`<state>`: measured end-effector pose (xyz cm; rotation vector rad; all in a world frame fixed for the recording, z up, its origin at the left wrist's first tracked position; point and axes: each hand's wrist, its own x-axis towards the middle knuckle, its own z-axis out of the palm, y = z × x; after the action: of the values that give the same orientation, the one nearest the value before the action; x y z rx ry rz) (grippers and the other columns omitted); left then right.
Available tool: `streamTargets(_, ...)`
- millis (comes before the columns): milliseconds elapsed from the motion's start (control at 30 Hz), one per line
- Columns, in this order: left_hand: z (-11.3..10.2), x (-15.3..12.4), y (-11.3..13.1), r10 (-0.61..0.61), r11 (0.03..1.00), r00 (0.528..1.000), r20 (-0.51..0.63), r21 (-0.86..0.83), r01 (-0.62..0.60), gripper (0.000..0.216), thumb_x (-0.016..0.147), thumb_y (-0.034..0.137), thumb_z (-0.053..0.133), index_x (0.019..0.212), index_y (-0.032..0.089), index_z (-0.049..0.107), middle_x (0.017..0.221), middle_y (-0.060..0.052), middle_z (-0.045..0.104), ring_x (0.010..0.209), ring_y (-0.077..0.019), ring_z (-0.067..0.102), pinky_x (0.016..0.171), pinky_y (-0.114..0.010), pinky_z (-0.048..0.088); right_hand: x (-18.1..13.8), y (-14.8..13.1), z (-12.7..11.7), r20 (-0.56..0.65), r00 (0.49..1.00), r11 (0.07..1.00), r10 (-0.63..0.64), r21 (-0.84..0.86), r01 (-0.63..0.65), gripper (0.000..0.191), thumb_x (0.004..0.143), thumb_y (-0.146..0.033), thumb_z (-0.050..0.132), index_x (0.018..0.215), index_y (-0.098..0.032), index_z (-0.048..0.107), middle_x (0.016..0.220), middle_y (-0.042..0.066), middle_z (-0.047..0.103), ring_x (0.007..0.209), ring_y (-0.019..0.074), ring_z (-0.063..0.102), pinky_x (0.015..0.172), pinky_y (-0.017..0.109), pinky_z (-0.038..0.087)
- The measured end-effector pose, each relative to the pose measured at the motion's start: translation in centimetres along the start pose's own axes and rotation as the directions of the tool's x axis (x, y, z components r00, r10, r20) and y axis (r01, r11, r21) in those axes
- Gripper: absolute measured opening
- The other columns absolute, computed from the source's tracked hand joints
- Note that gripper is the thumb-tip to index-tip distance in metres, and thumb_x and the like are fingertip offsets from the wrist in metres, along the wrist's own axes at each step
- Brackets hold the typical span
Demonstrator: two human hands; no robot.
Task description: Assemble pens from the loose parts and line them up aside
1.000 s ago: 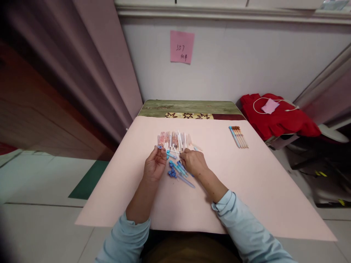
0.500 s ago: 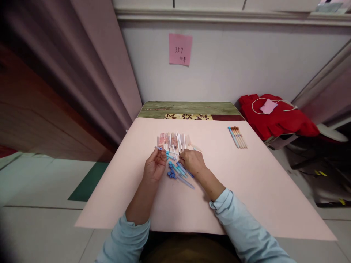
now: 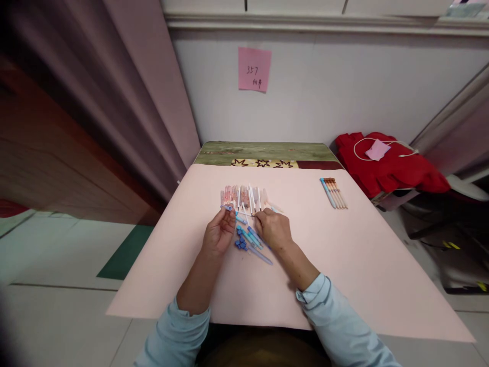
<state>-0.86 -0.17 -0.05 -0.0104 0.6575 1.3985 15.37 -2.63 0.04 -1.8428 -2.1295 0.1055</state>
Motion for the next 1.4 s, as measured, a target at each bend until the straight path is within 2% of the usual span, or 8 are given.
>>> streamTargets(100, -0.3, 0.1, -0.3, -0.006, 0.999, 0.999, 0.041, 0.045, 0.004, 0.011, 0.084, 0.002, 0.058, 0.079, 0.01, 0.064, 0.076, -0.006, 0.072, 0.071, -0.0106, 0.07, 0.072, -0.019, 0.058, -0.4, 0.0, -0.4, -0.157, 0.981, 0.951, 0.113, 0.304, -0.06, 0.026, 0.091, -0.035, 0.051, 0.095, -0.024, 0.074, 0.091, 0.004, 0.072, 0.078, 0.016, 0.064, 0.07, 0.026, 0.045)
streamTargets(200, -0.6, 0.2, -0.6, -0.025, 0.995, 0.995, 0.095, 0.095, 0.016, 0.009, 0.082, 0.003, 0.061, 0.08, 0.011, 0.064, 0.079, -0.006, 0.073, 0.074, -0.0116, 0.071, 0.075, -0.021, 0.059, -0.6, -0.7, -1.0, -0.183, 0.954, 0.748, 0.236, 0.661, -0.058, 0.026, 0.085, -0.039, 0.058, 0.091, -0.02, 0.075, 0.081, 0.004, 0.072, 0.063, 0.0142, 0.059, 0.061, 0.025, 0.047)
streamTargets(300, -0.9, 0.3, -0.8, -0.042, 0.991, 0.988, 0.148, 0.131, 0.023, 0.007, 0.081, 0.004, 0.063, 0.082, 0.011, 0.065, 0.082, -0.006, 0.073, 0.077, -0.0122, 0.071, 0.077, -0.021, 0.058, -0.5, -1.8, -1.3, -0.153, 0.949, 0.573, 0.275, 0.819, -0.034, 0.028, 0.082, -0.041, 0.063, 0.091, -0.017, 0.075, 0.07, 0.003, 0.068, 0.055, 0.0126, 0.053, 0.053, 0.024, 0.043)
streamTargets(733, -0.6, -0.4, -1.0, -0.132, 0.968, 0.958, 0.255, 0.243, 0.069, 0.008, 0.078, 0.007, 0.068, 0.084, 0.011, 0.066, 0.083, -0.005, 0.072, 0.073, -0.0104, 0.069, 0.073, -0.019, 0.056, -0.6, -2.6, -1.3, -0.19, 0.952, 0.64, 0.24, 0.768, -0.008, 0.021, 0.081, -0.037, 0.065, 0.086, -0.02, 0.075, 0.071, 0.002, 0.068, 0.055, 0.0115, 0.053, 0.055, 0.023, 0.045)
streamTargets(833, -0.7, -0.4, -1.0, -0.138, 0.962, 0.952, 0.271, 0.264, 0.065, 0.008, 0.078, 0.008, 0.069, 0.085, 0.011, 0.066, 0.082, -0.005, 0.071, 0.072, -0.0103, 0.069, 0.073, -0.019, 0.056, -0.4, -2.6, -1.2, -0.14, 0.958, 0.581, 0.252, 0.813, -0.035, 0.023, 0.078, -0.041, 0.069, 0.084, -0.019, 0.073, 0.064, 0.0, 0.064, 0.052, 0.0107, 0.05, 0.052, 0.022, 0.043)
streamTargets(933, -0.8, -0.4, -1.0, -0.154, 0.957, 0.948, 0.277, 0.282, 0.073, 0.007, 0.078, 0.009, 0.07, 0.083, 0.01, 0.066, 0.081, -0.005, 0.071, 0.072, -0.0104, 0.069, 0.072, -0.018, 0.056, 0.1, -2.6, -0.9, -0.027, 0.971, 0.456, 0.239, 0.886, -0.088, 0.03, 0.071, -0.046, 0.075, 0.078, -0.018, 0.067, 0.059, -0.002, 0.06, 0.05, 0.0099, 0.048, 0.05, 0.021, 0.041)
streamTargets(1067, -0.8, -0.3, -1.1, -0.167, 0.963, 0.962, 0.218, 0.243, 0.112, 0.006, 0.078, 0.005, 0.069, 0.079, 0.011, 0.065, 0.078, -0.004, 0.071, 0.07, -0.0092, 0.068, 0.07, -0.017, 0.056, 0.5, -2.7, -0.7, 0.05, 0.973, 0.339, 0.225, 0.932, -0.126, 0.035, 0.067, -0.047, 0.078, 0.075, -0.017, 0.062, 0.06, -0.002, 0.059, 0.051, 0.0102, 0.051, 0.05, 0.021, 0.042)
streamTargets(1400, -0.8, -0.3, -1.6, -0.174, 0.965, 0.967, 0.185, 0.229, 0.129, 0.008, 0.082, 0.003, 0.062, 0.08, 0.01, 0.066, 0.083, -0.008, 0.073, 0.077, -0.0129, 0.071, 0.079, -0.023, 0.058, -0.5, -1.5, -0.1, -0.002, 0.978, 0.422, 0.21, 0.902, -0.089, 0.03, 0.073, -0.04, 0.074, 0.09, -0.017, 0.067, 0.069, -0.001, 0.064, 0.054, 0.0101, 0.054, 0.051, 0.021, 0.044)
